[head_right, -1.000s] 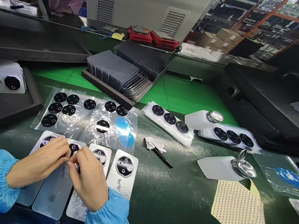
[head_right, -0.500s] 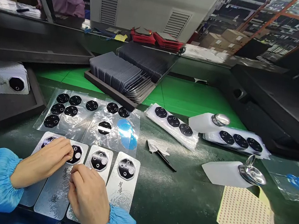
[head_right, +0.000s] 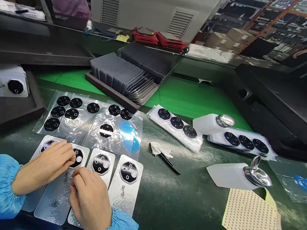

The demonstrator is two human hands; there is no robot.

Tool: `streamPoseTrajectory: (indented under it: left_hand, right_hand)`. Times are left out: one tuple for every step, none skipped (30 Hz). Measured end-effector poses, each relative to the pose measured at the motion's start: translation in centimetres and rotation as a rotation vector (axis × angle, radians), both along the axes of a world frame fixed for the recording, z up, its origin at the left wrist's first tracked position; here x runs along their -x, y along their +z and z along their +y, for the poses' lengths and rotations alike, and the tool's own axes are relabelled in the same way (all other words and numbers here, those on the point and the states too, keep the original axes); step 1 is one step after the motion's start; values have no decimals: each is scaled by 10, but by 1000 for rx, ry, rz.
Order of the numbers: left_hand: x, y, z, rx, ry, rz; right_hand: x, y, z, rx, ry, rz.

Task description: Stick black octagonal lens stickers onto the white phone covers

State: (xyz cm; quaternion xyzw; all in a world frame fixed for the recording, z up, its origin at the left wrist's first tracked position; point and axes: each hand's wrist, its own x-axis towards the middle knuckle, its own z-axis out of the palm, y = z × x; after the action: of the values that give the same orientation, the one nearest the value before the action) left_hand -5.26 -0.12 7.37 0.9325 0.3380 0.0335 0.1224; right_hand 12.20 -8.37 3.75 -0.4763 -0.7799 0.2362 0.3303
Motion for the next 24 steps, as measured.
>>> streamPoseTrajectory:
  left_hand:
    - [0,1,0,10,7,-10]
    - [-1,2,0,29,18,-23]
    - [-1,3,1,55,32,-41]
    - [-1,4,2,91,47,-66]
    - [-1,4,3,130,60,-98]
    - [0,5,4,169,73,-135]
    - [1,5,5,199,89,-173]
    - [2,5,5,213,105,-209]
    - [5,4,5,209,117,-240]
    - [8,4,4,185,119,-265]
    - [11,3,2,149,110,-282]
    - [14,1,0,106,89,-288]
    - [18,0,-3,58,55,-285]
    - [21,-2,-7,7,16,-277]
    - [24,-4,-11,-49,-15,-264]
    - [26,-6,-14,-111,-37,-250]
    - [27,-8,-17,-173,-49,-233]
    - [28,-10,-20,-232,-50,-215]
    - [29,-11,-22,-283,-45,-196]
    - [29,-12,-23,-323,-39,-176]
    - [29,-13,-24,-354,-37,-157]
    - [29,-14,-24,-386,-41,-151]
    - [29,-15,-24,-420,-45,-159]
    - [28,-16,-24,-453,-52,-176]
  right_hand:
    - [0,0,0,2,2,3]
    - [0,-1,1,4,3,5]
    - [0,-1,1,7,5,7]
    - [0,-1,1,10,5,8]
    - [0,-1,1,13,5,7]
    - [0,-2,1,15,5,6]
    - [0,-2,1,17,6,5]
    - [0,-1,1,20,5,6]
    - [0,-1,0,21,4,6]
    - [0,-1,0,22,4,6]
    - [-1,-1,0,22,4,6]
    - [-1,-1,-1,21,3,6]
    - [-1,-1,-1,20,0,6]
    - [-1,-1,-1,18,-2,5]
    - [0,-1,-1,17,-5,4]
    - [0,-1,-1,17,-6,3]
    - [0,-1,-1,17,-5,2]
    - [0,-1,-1,16,-6,2]
    - [0,-1,0,15,-4,2]
    - [0,-1,0,13,-4,4]
    - [1,-1,0,11,-3,6]
    - [1,-2,-1,9,-3,9]
    - [1,-2,-1,5,-4,14]
    - [1,-3,-1,1,-4,21]
